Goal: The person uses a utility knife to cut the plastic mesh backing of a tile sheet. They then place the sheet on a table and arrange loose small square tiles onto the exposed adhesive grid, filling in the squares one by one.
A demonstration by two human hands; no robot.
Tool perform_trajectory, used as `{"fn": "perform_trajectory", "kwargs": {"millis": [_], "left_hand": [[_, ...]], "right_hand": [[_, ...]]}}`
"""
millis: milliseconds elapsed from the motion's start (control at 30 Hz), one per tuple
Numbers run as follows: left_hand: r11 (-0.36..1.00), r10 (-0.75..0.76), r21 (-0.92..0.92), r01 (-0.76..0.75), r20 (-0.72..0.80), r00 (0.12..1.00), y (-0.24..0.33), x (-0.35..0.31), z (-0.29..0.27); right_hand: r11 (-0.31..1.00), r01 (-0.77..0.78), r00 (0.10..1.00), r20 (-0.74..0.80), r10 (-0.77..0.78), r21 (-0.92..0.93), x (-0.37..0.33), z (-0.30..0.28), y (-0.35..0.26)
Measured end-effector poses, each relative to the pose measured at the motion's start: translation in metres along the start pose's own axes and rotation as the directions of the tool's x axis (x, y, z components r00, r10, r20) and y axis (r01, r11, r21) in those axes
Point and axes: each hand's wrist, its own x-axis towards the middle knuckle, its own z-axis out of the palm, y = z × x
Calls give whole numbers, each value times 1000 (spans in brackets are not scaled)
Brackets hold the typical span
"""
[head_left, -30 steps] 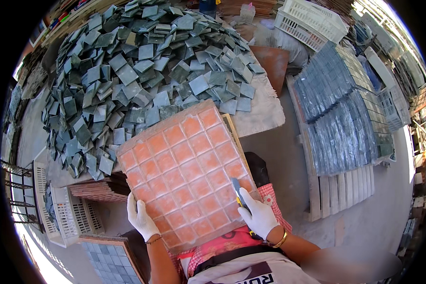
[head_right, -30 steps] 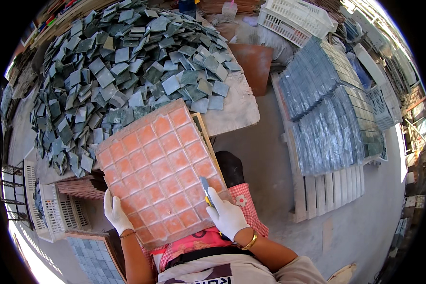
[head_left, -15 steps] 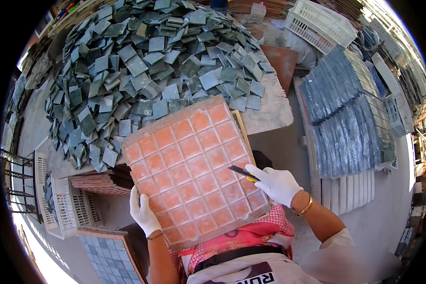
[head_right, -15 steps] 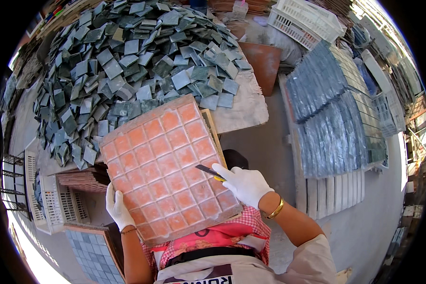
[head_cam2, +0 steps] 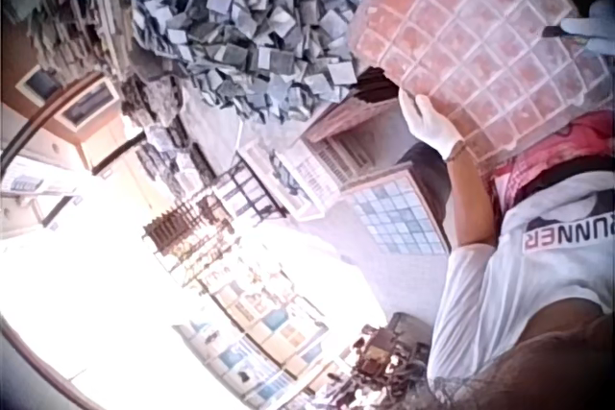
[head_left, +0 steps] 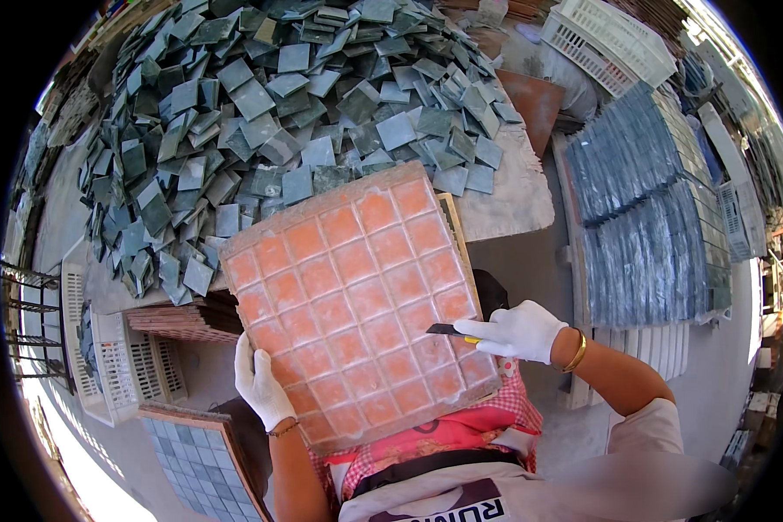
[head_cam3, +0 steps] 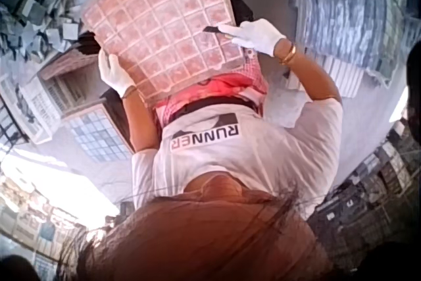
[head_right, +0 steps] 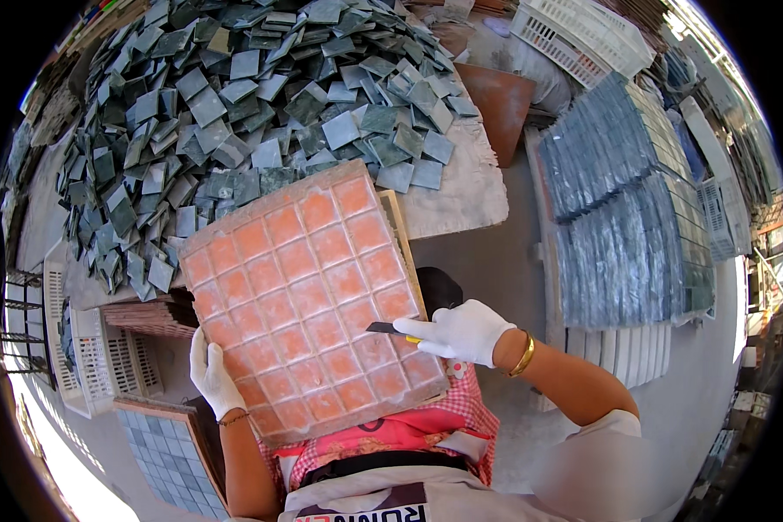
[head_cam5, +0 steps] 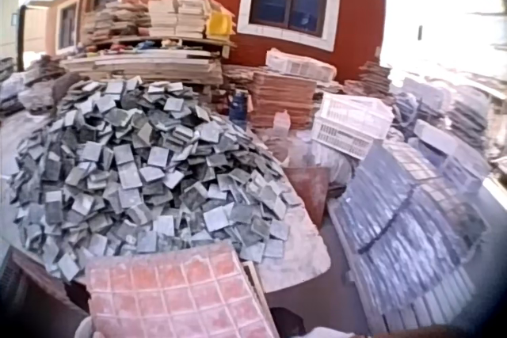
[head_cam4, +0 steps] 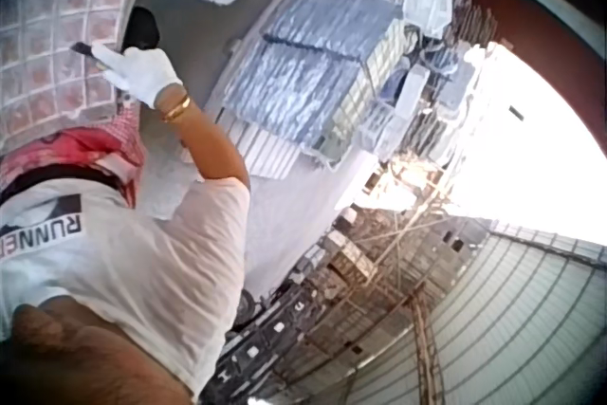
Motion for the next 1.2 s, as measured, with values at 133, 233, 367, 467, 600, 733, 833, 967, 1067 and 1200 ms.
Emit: {"fn": "perform_trajectory", "kwargs": {"millis": [133,233,367,467,600,733,833,967,1067,1200], "left_hand": [[998,2,-60,-1,32,999,5,0,3],[999,20,-47,-19,24,1000,3,1,4],[999,18,-27,-18,15,1000,2,1,2],[999,21,-33,-20,30,999,2,1,2],[999,25,-20,-25,15,1000,3,1,4],[999,45,-15,-45,14,999,1,2,2],[999,45,-12,-44,26,999,2,1,2],[998,57,-3,-57,15,998,1,2,2],[999,49,6,-49,12,999,-2,1,0],[998,50,41,-51,11,999,-1,0,0]], "right_hand": [[998,53,998,-33,-52,27,-13,9,0],[997,77,994,-70,-78,-8,-8,8,4],[999,53,998,26,-53,-11,-3,-3,2],[998,58,994,96,-54,-31,-11,0,-3],[994,107,986,127,-108,12,-30,5,2],[990,138,989,48,-139,14,-29,2,5],[995,89,994,-61,-92,-51,-13,-7,9],[985,166,981,114,-159,-53,-8,-8,10],[984,167,979,107,-172,54,-25,8,3],[990,114,977,172,-126,82,-29,5,-4]]}}
